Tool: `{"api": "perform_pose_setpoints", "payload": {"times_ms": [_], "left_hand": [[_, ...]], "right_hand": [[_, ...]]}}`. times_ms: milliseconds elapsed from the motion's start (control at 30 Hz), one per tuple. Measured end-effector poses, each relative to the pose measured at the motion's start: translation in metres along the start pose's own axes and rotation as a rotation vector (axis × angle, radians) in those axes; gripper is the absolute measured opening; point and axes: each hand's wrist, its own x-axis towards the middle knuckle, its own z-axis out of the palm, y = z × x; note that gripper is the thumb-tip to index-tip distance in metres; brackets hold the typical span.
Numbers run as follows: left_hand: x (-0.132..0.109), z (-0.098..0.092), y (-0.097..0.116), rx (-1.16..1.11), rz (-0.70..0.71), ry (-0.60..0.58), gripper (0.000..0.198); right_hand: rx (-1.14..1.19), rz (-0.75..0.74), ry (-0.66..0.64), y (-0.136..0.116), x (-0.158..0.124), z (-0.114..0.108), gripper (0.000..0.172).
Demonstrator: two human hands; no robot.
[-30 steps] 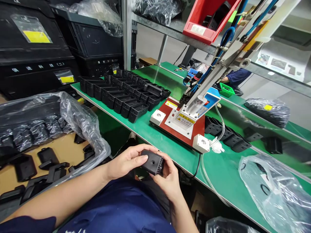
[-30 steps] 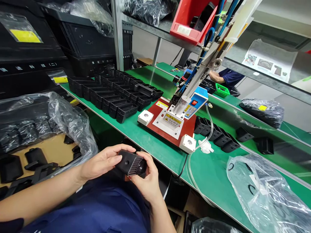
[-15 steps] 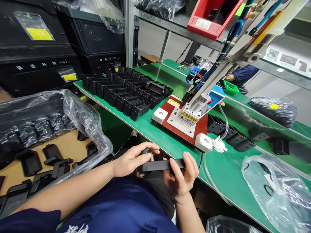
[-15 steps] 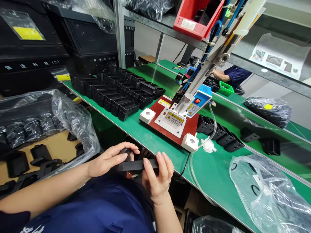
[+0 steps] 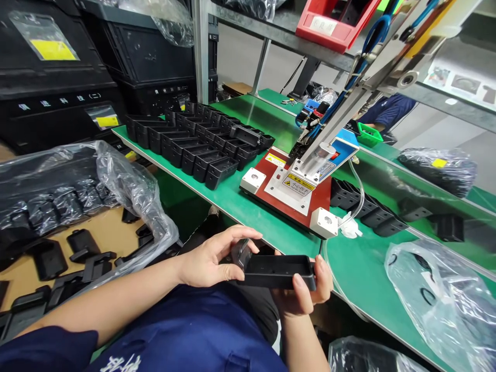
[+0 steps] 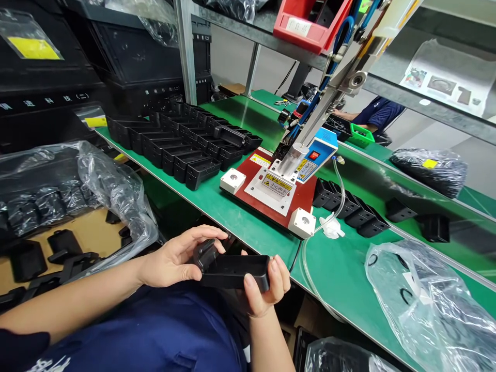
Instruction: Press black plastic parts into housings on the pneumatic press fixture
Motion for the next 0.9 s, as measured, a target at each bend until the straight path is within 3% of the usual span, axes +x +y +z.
{"api": "perform_pose_setpoints", "payload": {"times_ms": [200, 500, 900], "left_hand": [[0.004, 0.004, -0.001, 0.041, 0.047, 0.001, 0.066], [0.012, 0.011, -0.004, 0.127, 0.091, 0.002, 0.068], [0.031, 0.012, 0.005, 0.394, 0.131, -0.038, 0.055]], "right_hand": [[0.016, -0.003, 0.066, 0.004, 0.004, 0.004, 0.086], [0.091, 0.242, -0.010, 0.011, -0.021, 0.002, 0.069], [0.216, 0.386, -0.081, 0.019, -0.016, 0.003, 0.079]]}}
